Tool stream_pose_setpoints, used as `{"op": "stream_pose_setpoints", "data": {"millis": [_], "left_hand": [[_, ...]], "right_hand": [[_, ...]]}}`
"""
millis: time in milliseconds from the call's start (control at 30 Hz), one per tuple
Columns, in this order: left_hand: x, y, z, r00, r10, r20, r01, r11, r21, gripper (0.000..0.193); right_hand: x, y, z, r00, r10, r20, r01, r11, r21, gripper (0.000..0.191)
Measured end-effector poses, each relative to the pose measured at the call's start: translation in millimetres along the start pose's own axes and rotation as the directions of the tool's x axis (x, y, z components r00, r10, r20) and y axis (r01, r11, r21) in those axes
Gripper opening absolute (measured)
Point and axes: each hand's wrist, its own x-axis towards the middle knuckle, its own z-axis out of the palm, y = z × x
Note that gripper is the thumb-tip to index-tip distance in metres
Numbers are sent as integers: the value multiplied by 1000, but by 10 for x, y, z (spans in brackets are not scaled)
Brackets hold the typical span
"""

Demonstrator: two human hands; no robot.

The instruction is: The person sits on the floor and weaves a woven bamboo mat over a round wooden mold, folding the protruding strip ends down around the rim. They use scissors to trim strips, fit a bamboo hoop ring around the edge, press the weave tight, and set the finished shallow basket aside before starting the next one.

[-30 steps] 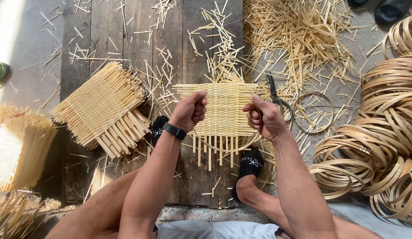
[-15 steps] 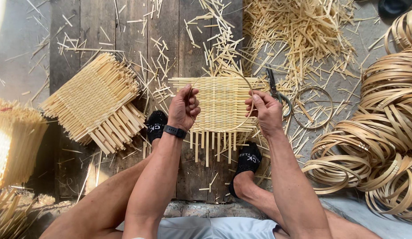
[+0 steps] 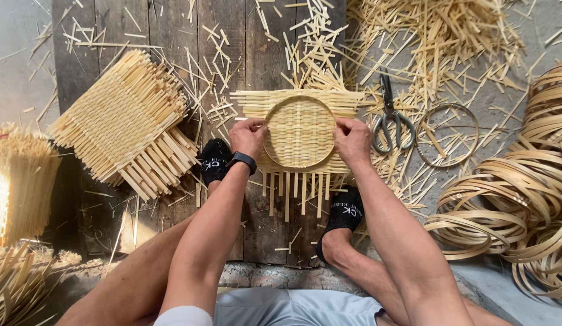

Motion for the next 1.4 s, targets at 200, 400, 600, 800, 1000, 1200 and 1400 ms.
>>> {"op": "stream_pose_setpoints", "data": {"millis": [200, 400, 600, 800, 1000, 1200, 1400], "left_hand": [[-26, 67, -72, 1000, -23, -2, 23, 999, 35, 15], [-31, 83, -88, 993, -113, 23, 113, 994, 5, 13], [-69, 82, -110, 977, -192, 89, 204, 968, -147, 11], [-79, 26, -132, 978, -172, 116, 195, 954, -226, 13], [-18, 11, -85, 984, -158, 83, 169, 976, -141, 18], [-13, -69, -19, 991, -128, 26, 131, 981, -145, 19], [43, -150, -43, 979, -159, 130, 187, 951, -246, 15]], "right_hand": [[-62, 44, 56, 995, 103, 9, -104, 993, 54, 18], [-87, 42, 34, 988, 149, 37, -152, 984, 94, 17], [-127, 137, 160, 999, 51, -18, -51, 999, -11, 9], [-164, 136, 162, 990, 134, -47, -131, 990, 59, 13], [-146, 65, 127, 985, 167, -36, -164, 984, 76, 17], [-40, 104, 83, 988, 152, -15, -150, 986, 70, 19], [-4, 273, 105, 999, 53, -2, -53, 997, 60, 19]]}}
